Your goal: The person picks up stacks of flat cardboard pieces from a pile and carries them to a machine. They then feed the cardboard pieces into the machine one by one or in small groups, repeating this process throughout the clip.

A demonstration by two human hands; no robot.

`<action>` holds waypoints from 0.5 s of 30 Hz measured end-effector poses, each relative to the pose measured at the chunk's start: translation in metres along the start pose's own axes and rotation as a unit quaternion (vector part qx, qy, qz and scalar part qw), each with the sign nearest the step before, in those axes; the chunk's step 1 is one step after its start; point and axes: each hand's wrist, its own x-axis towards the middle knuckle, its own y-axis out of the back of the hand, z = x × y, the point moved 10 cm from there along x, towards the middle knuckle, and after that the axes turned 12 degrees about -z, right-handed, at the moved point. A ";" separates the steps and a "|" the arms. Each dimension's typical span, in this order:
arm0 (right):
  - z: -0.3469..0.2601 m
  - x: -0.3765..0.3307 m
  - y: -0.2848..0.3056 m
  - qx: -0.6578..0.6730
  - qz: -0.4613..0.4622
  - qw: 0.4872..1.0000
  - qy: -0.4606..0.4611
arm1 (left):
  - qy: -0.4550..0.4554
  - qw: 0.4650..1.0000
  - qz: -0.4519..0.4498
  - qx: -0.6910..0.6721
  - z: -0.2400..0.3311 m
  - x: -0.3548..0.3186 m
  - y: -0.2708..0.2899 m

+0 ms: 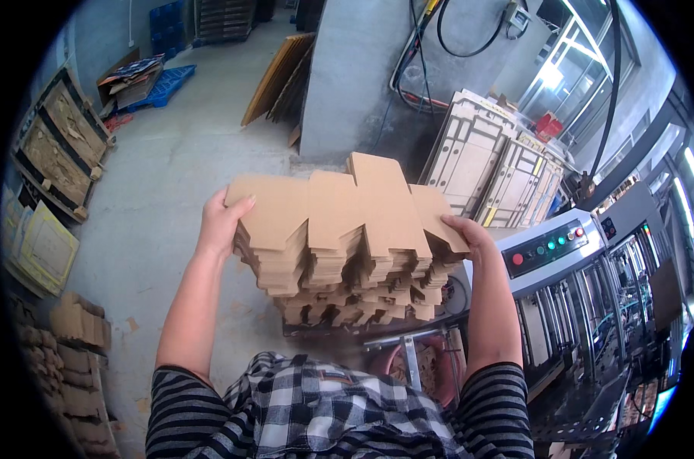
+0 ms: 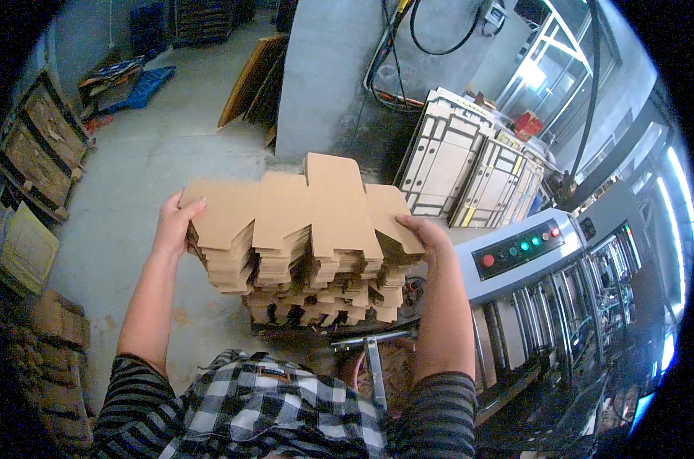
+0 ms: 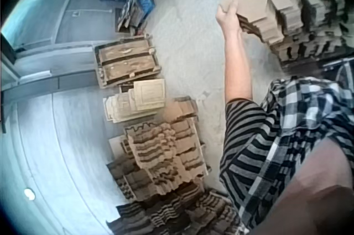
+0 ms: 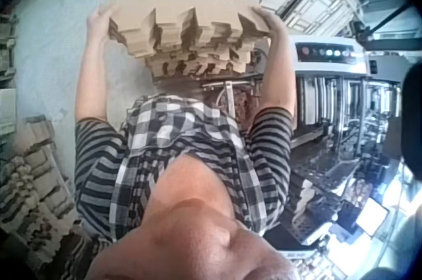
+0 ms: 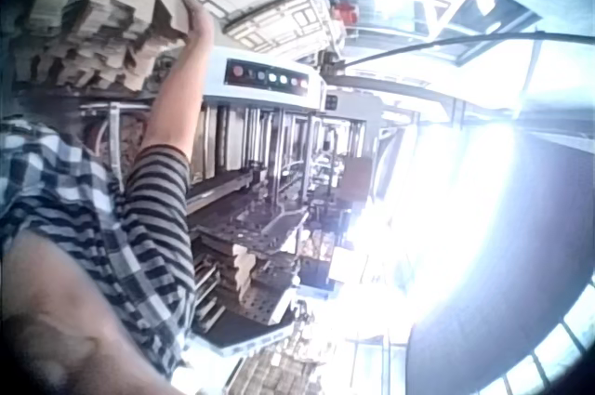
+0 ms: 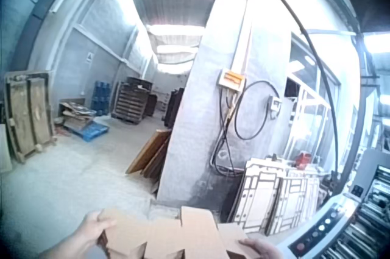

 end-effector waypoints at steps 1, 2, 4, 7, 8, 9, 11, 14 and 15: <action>-0.001 -0.002 -0.001 -0.002 0.013 1.000 -0.001 | -0.011 1.000 -0.008 0.002 0.004 0.002 -0.001; -0.002 -0.002 -0.001 0.005 0.015 1.000 0.005 | -0.024 1.000 -0.016 0.000 0.010 0.004 -0.003; -0.003 -0.002 -0.001 0.028 0.007 0.999 0.024 | -0.051 0.998 -0.033 -0.008 0.022 0.006 -0.008; -0.006 -0.002 0.005 0.039 -0.011 0.998 0.047 | -0.081 0.996 -0.038 -0.010 0.038 0.007 -0.018; -0.009 -0.002 0.007 0.037 -0.023 0.997 0.062 | -0.088 0.995 -0.035 -0.009 0.041 0.007 -0.018; -0.012 -0.001 0.008 0.036 -0.034 0.996 0.076 | -0.095 0.995 -0.032 -0.008 0.044 0.007 -0.019; -0.019 -0.004 0.007 0.036 -0.055 0.990 0.124 | -0.107 0.994 -0.031 -0.009 0.047 0.008 -0.019; -0.032 -0.014 0.003 0.019 -0.042 0.980 0.193 | -0.136 0.990 -0.040 -0.011 0.059 0.006 -0.022; -0.035 -0.017 0.002 0.014 -0.036 0.976 0.213 | -0.147 0.988 -0.044 -0.009 0.064 0.004 -0.023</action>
